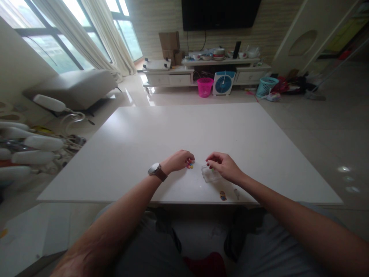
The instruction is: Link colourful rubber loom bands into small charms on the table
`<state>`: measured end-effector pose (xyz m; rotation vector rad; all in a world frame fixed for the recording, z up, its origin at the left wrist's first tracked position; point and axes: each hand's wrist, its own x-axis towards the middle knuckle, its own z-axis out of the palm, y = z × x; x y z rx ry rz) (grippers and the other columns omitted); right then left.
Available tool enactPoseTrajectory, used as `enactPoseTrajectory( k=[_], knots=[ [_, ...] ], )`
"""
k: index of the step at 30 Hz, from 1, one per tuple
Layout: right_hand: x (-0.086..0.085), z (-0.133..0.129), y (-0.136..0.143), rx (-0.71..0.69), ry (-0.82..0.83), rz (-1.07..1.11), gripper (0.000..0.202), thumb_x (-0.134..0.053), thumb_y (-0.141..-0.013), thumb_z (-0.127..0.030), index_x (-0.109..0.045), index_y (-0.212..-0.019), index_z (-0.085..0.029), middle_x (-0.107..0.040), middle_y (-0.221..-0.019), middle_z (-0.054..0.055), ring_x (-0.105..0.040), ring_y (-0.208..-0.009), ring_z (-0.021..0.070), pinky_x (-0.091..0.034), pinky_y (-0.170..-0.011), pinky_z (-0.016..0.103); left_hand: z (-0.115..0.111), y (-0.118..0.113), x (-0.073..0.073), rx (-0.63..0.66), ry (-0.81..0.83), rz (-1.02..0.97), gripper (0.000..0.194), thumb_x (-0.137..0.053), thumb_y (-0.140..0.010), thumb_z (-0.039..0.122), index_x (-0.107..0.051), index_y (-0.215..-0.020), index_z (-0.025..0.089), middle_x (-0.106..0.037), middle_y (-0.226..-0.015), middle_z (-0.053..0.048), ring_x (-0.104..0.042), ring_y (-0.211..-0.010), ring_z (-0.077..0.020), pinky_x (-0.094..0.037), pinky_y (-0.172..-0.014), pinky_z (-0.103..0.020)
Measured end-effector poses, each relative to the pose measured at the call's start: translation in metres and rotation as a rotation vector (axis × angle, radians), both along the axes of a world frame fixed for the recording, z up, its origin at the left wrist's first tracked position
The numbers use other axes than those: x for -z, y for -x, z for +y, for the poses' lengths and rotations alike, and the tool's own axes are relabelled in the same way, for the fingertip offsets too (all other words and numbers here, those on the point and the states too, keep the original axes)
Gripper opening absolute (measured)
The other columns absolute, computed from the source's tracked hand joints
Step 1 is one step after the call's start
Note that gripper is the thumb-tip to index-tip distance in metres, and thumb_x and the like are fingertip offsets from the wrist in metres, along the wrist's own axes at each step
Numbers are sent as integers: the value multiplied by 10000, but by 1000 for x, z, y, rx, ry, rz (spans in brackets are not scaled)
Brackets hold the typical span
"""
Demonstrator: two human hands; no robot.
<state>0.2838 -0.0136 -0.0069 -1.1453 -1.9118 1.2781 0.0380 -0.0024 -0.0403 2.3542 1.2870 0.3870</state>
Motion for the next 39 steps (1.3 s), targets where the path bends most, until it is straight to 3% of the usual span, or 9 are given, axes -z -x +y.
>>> enactPoseTrajectory(
  k=[24, 28, 34, 39],
  knots=[
    [-3, 6, -4, 32, -30, -19, 146, -603, -812, -302, -676, -827, -176, -668, -709, 20, -619, -648, 153, -474, -616, 272, 1, 0, -1, 7, 19, -5, 382, -518, -700, -18, -753, -948, 153, -734, -868, -56, -657, -755, -131, -504, -710, -216],
    [-7, 16, -13, 23, -194, -185, 139, -589, -822, -282, -690, -846, -190, -678, -721, 13, -595, -632, 145, -457, -615, 267, 0, 0, -4, -13, -8, 3, 440, -468, -696, -43, -746, -977, 151, -719, -935, -66, -658, -778, -129, -512, -731, -220],
    [-7, 28, -31, -183, -425, -629, 125, -594, -794, -191, -717, -809, -204, -717, -821, 41, -615, -727, 172, -415, -666, 283, -4, -1, -12, -22, -51, 21, 443, -430, -722, -47, -733, -978, 150, -703, -981, -66, -644, -779, -128, -511, -744, -232],
    [-4, 26, -31, -213, -486, -807, 127, -610, -825, -231, -731, -787, -226, -734, -896, 55, -640, -781, 199, -409, -683, 295, -8, -2, -14, -22, -64, 39, 448, -433, -729, -42, -731, -985, 172, -697, -1018, -62, -642, -794, -131, -510, -763, -243]
  ],
)
